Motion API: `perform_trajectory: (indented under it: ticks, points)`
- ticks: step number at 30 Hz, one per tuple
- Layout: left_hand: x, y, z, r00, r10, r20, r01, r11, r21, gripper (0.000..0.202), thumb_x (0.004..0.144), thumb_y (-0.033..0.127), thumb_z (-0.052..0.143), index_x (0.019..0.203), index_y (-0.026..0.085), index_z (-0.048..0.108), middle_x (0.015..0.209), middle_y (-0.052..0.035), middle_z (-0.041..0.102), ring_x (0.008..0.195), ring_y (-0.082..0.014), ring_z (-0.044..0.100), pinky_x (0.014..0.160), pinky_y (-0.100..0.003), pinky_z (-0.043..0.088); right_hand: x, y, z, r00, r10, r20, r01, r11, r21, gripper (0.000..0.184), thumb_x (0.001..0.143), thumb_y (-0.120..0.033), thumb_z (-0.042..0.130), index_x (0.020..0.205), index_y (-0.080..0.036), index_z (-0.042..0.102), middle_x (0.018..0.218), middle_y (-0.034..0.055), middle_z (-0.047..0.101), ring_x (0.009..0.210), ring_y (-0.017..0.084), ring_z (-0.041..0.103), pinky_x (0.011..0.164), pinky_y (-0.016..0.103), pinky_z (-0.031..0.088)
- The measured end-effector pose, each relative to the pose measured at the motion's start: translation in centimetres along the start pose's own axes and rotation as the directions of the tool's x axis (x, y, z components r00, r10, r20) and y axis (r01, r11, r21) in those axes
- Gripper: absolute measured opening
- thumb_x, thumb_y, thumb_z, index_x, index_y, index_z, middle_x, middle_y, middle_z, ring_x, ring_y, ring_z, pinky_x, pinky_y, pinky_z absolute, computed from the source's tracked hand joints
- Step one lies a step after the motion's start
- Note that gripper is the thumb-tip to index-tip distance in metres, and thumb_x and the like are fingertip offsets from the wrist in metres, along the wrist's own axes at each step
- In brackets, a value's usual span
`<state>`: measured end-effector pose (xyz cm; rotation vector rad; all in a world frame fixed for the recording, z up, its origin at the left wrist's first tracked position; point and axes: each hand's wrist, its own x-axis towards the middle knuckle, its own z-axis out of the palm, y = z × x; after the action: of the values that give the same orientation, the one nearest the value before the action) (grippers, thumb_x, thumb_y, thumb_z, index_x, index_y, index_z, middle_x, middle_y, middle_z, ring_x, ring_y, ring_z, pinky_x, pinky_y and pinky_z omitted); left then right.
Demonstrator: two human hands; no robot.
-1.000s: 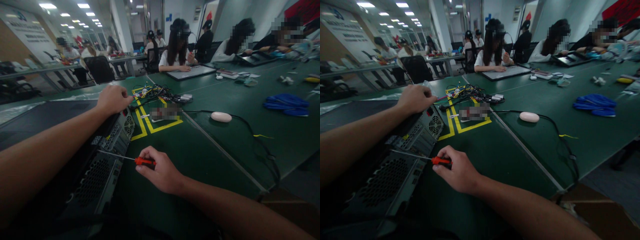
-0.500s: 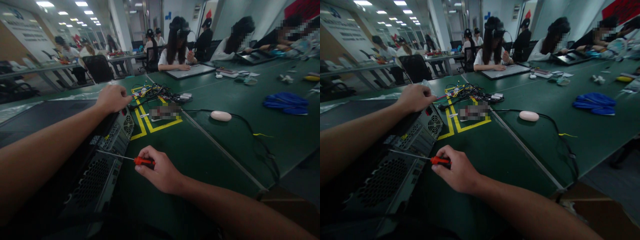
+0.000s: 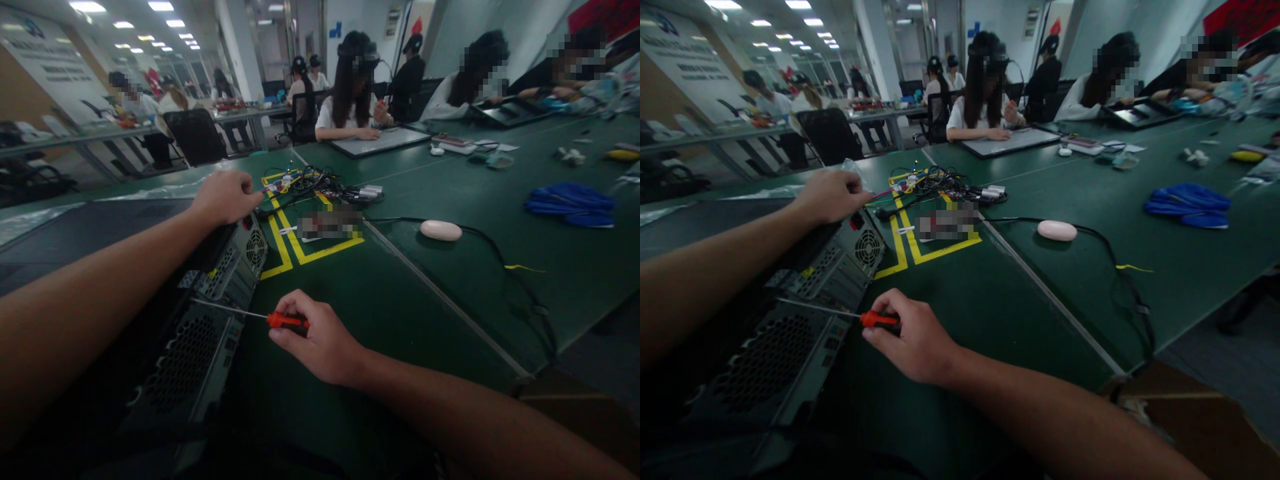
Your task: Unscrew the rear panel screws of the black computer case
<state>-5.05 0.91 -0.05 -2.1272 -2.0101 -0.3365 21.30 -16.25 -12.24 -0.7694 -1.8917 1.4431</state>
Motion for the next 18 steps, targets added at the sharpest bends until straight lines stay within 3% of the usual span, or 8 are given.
perform_trajectory:
  ticks: [11,18]
  points:
    - [-0.30,0.34,-0.36,1.000,0.009,0.013,-0.010,0.999,0.033,0.032,0.103,0.046,0.063,0.098,0.019,0.079,0.096,-0.0144,0.075,0.092,-0.0300,0.064,0.082,-0.045,0.046,0.04,-0.07,-0.16,1.000,-0.011,0.002,0.011,1.000,0.024,0.023,0.107,-0.038,0.082,0.115,-0.026,0.065,0.098,-0.0016,0.071,0.087,0.020,0.066,0.084,0.037,0.052]
    - [-0.26,0.29,-0.33,1.000,-0.014,0.007,0.014,1.000,-0.011,0.026,0.097,0.047,0.068,0.096,0.024,0.081,0.092,-0.0132,0.077,0.097,-0.0352,0.071,0.089,-0.048,0.053,0.10,0.09,-0.07,1.000,-0.020,-0.015,0.021,1.000,0.019,0.023,0.105,-0.037,0.084,0.114,-0.026,0.065,0.099,-0.0011,0.072,0.088,0.021,0.067,0.085,0.037,0.052]
